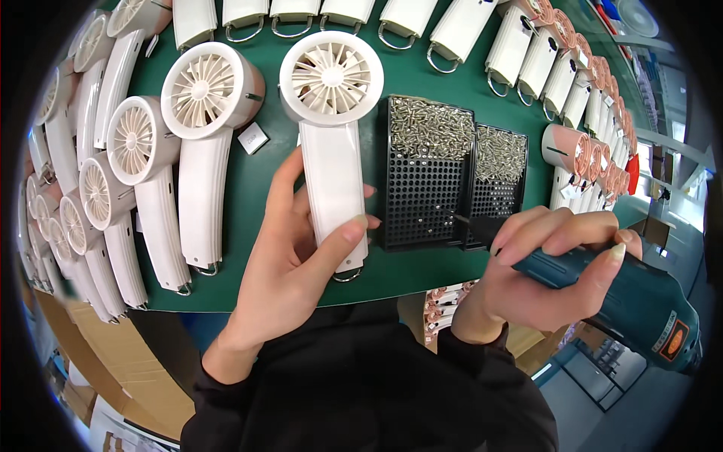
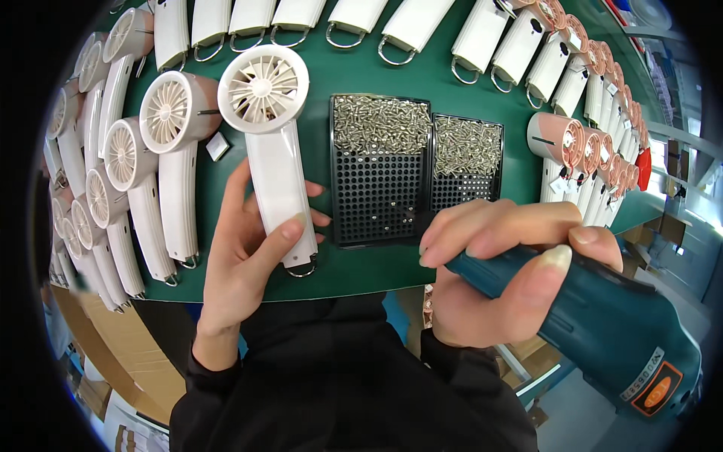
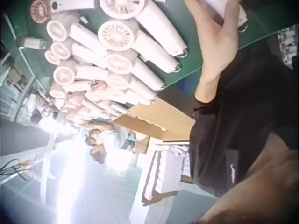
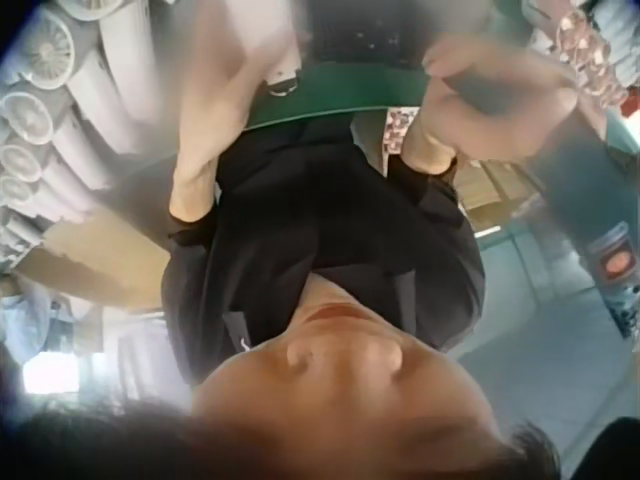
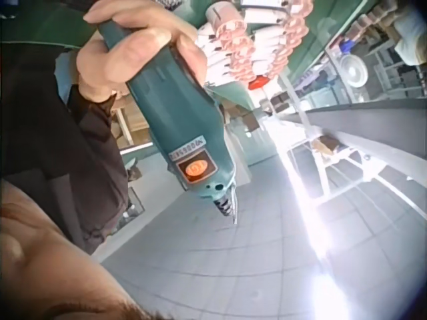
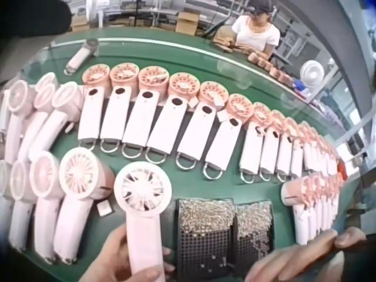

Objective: Assembling handheld portable fans using an electric screwdriver and placing finished products into a cardboard box.

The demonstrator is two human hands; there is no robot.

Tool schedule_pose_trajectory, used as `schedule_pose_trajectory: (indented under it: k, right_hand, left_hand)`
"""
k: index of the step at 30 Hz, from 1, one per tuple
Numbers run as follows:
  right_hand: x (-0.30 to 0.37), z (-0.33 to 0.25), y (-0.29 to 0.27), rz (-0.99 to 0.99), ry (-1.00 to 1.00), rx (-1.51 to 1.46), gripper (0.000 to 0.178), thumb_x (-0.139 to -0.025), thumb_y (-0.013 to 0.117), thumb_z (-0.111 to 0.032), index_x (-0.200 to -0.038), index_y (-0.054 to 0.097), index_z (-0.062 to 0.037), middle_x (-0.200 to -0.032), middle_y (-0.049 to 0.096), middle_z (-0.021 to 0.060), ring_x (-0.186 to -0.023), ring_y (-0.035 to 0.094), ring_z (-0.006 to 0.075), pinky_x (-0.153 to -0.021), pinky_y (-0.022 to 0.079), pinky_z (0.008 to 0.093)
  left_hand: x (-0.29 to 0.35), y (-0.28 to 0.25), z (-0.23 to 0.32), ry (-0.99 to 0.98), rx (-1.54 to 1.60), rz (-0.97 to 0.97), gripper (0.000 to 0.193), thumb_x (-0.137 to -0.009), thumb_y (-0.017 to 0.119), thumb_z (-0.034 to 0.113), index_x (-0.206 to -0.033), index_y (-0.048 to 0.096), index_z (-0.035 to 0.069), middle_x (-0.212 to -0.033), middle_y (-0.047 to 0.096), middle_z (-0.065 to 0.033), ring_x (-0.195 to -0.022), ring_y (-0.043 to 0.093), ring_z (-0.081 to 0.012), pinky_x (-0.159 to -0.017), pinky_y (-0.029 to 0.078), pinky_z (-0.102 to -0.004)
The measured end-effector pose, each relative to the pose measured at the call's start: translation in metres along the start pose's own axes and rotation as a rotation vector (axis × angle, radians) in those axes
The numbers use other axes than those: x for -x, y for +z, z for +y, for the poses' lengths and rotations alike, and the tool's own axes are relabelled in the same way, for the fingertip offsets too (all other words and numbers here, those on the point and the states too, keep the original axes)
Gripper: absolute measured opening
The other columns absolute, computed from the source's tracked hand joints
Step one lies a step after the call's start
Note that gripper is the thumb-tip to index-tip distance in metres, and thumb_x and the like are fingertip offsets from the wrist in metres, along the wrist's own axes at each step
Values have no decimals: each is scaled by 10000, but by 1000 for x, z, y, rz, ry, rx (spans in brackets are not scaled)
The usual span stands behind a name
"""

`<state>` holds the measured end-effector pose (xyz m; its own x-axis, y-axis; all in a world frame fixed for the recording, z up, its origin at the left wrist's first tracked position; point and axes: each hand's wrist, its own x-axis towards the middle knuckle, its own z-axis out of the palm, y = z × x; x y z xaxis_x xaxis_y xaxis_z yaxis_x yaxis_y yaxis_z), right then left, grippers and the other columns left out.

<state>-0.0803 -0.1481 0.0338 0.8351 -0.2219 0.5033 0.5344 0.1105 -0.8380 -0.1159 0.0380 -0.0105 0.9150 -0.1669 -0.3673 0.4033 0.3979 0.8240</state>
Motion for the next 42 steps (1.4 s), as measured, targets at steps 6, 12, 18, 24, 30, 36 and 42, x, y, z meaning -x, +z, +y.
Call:
schedule_pose_trajectory:
  k: [6,12,18,24,30,36,42]
  right_hand:
    - [0,1,8,44,59,52,224,-981,404,-216,-1147,326,-87,-691,488,138,-341,470,225,-318,441,360]
    - [1,1,16,-45,19,162,218,-964,432,-192,-1131,328,-99,-694,484,132,-359,478,230,-327,448,365]
    - [1,-1,21,81,-62,121,225,-993,338,-220,-1147,349,-57,-694,446,120,-329,421,208,-296,413,345]
    - [9,-22,29,64,-188,-101,343,-994,363,-305,-1155,353,-2,-704,419,83,-324,369,180,-289,373,296]
    - [33,-24,61,-71,-186,-204,323,-960,464,-281,-1106,390,-2,-702,435,61,-328,379,132,-292,355,263]
    - [35,-21,67,-106,-197,-161,319,-966,434,-279,-1120,392,-3,-700,426,69,-321,360,141,-289,348,275]
    - [41,-15,63,-198,-153,-210,346,-957,447,-232,-1206,299,-41,-744,484,138,-355,474,249,-350,496,357]
  left_hand:
    - [-1,-1,2,-38,79,-54,684,-932,535,-10,-1456,98,39,-1222,537,-154,-1018,600,-185,-830,487,-307]
    - [-2,-2,2,-18,57,-18,681,-917,536,-13,-1465,138,62,-1202,558,-160,-998,618,-222,-836,521,-341]
    - [-2,-4,1,-28,58,-36,665,-927,511,-17,-1461,119,43,-1199,556,-160,-999,614,-206,-832,512,-326]
    - [-3,-5,0,25,61,-91,676,-944,508,16,-1468,80,17,-1212,547,-171,-1007,610,-198,-817,494,-304]
    - [-1,-9,-6,48,0,-76,662,-954,509,39,-1465,89,10,-1220,542,-171,-1011,605,-191,-829,491,-304]
    - [-5,-10,-6,38,10,-123,651,-960,502,47,-1467,96,18,-1219,527,-162,-1007,592,-181,-834,490,-311]
    - [-7,-14,-13,118,-52,-105,640,-948,486,13,-1460,102,13,-1224,499,-149,-1013,579,-177,-863,474,-319]
